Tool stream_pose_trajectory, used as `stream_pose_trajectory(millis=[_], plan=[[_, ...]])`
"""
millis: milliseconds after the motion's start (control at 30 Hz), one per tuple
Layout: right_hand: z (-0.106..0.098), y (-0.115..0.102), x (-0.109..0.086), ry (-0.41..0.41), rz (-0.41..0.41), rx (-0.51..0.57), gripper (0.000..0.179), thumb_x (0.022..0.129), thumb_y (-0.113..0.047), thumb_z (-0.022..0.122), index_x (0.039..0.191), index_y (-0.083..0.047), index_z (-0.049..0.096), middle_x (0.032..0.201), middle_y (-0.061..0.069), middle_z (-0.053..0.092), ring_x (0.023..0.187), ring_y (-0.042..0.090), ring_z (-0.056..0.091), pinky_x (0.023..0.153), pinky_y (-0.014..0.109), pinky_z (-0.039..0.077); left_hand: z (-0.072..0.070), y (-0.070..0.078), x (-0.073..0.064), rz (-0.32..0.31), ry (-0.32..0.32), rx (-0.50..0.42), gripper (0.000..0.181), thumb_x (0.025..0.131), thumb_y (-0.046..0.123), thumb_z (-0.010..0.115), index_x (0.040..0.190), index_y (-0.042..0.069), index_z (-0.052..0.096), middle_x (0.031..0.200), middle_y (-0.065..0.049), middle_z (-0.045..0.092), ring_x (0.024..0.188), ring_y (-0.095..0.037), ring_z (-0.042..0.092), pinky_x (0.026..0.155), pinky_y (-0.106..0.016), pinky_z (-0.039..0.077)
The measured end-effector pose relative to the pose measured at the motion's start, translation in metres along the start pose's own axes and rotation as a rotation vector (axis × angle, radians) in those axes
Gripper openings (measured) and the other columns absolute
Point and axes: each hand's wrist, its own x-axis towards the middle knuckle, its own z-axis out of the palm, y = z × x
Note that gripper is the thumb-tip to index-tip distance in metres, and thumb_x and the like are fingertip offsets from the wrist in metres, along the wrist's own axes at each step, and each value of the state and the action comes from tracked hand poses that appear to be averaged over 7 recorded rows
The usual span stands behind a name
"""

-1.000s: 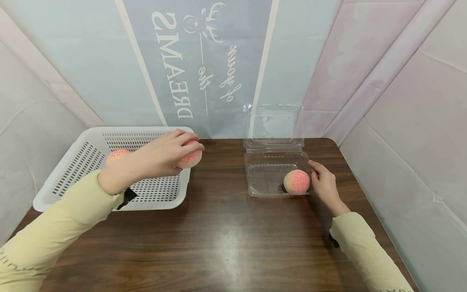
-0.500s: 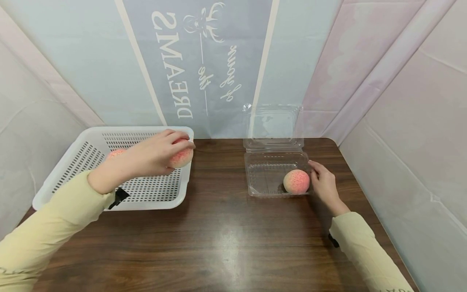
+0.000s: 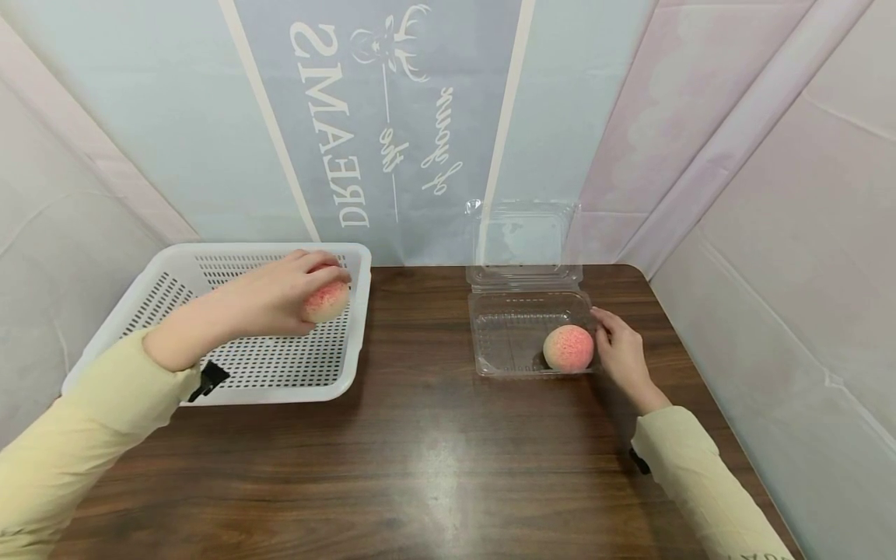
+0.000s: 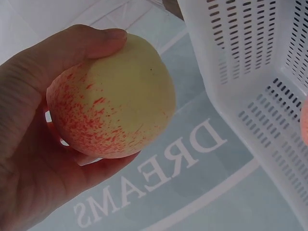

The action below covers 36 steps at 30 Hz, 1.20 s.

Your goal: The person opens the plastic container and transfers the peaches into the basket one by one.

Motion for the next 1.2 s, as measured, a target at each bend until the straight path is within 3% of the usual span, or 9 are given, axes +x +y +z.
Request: stream_pose_trajectory(millis=[633, 933, 1200], plan=[[0.0, -0.001, 0.0, -0.007, 0.014, 0.002, 0.03, 0.09, 0.001, 0.045, 0.117, 0.003, 0.057, 0.12, 0.023, 0.055, 0.09, 0.028, 0.052, 0.067, 0.022, 0.035, 0.01, -0.024, -0.013, -0.093, -0.099, -0.033, 0.067, 0.059, 0.006, 0.077, 0.122, 0.007, 0.052, 0.114, -0.011, 0.05, 0.101, -0.03, 0.049, 0.079, -0.045, 0.046], [-0.001, -0.003, 0.0, 0.007, -0.013, 0.016, 0.03, 0.089, 0.002, 0.045, 0.116, 0.004, 0.058, 0.119, 0.023, 0.055, 0.086, 0.028, 0.051, 0.066, 0.015, 0.032, 0.016, -0.032, -0.014, -0.072, -0.12, -0.045, 0.064, 0.055, 0.004, 0.079, 0.115, 0.007, 0.055, 0.104, -0.01, 0.051, 0.095, -0.029, 0.051, 0.079, -0.045, 0.046], [-0.002, -0.005, 0.0, 0.003, -0.022, 0.015, 0.029, 0.089, 0.002, 0.045, 0.116, 0.004, 0.058, 0.119, 0.023, 0.055, 0.083, 0.027, 0.05, 0.064, 0.015, 0.031, 0.028, -0.042, -0.013, 0.003, -0.144, -0.045, 0.061, 0.055, 0.004, 0.078, 0.112, 0.005, 0.056, 0.102, -0.009, 0.053, 0.091, -0.028, 0.052, 0.077, -0.042, 0.046]])
